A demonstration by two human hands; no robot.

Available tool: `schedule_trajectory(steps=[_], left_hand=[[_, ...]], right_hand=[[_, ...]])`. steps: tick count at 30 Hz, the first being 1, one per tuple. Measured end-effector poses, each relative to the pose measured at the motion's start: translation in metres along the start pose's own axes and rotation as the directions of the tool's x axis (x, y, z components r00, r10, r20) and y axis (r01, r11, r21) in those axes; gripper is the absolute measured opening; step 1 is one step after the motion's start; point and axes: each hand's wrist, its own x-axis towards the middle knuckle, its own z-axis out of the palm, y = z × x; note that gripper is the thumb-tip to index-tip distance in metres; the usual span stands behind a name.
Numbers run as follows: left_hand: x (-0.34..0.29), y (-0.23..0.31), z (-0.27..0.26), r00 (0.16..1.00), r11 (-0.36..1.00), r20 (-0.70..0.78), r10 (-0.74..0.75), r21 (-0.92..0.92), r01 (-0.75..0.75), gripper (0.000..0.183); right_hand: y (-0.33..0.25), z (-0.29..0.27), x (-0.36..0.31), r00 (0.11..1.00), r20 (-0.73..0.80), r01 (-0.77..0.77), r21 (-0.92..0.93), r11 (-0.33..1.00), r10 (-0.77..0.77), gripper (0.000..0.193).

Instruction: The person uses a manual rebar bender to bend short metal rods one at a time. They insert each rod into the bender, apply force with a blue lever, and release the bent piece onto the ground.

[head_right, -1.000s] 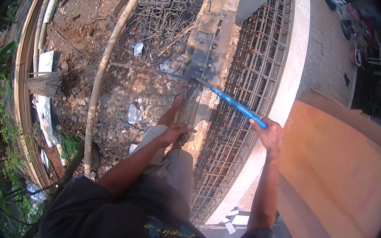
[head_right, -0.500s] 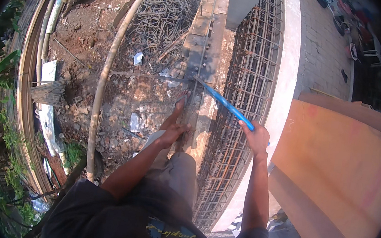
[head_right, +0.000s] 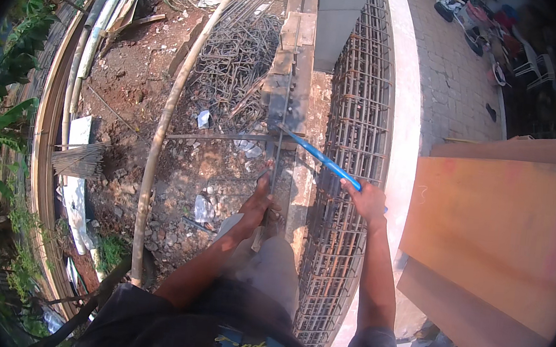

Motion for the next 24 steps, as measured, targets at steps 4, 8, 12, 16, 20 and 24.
schedule_trajectory(steps=[4, 8, 12, 16, 20, 24], left_hand=[[0.007, -0.020, -0.001, 0.999, 1.000, -0.040, -0.006, 0.014, 0.006, 0.049], [0.032, -0.045, -0.019, 0.990, 0.994, 0.094, -0.108, -0.017, 0.110, 0.059], [0.021, -0.021, -0.006, 0.985, 0.985, 0.052, -0.166, -0.041, 0.168, 0.070], [0.030, -0.021, -0.018, 0.977, 0.980, 0.095, -0.191, -0.044, 0.196, 0.072], [0.024, -0.016, -0.023, 0.967, 0.975, 0.132, -0.220, 0.004, 0.221, 0.074], [0.032, -0.012, -0.051, 0.942, 0.961, 0.211, -0.263, 0.140, 0.237, 0.075]], right_hand=[[-0.002, -0.002, 0.001, 1.000, 0.008, 0.018, 0.012, 1.000, -0.018, 0.079], [-0.008, -0.010, -0.001, 0.999, 0.025, 0.023, 0.008, 1.000, -0.023, 0.077], [-0.008, -0.002, -0.013, 0.990, -0.141, 0.024, -0.004, 1.000, -0.025, 0.074], [-0.022, 0.005, -0.008, 0.989, -0.141, -0.043, -0.026, 0.999, 0.039, 0.073], [-0.028, 0.015, -0.008, 0.980, -0.067, -0.191, -0.028, 0.981, 0.189, 0.077], [-0.038, 0.042, -0.041, 0.944, -0.135, -0.300, 0.021, 0.954, 0.300, 0.074]])
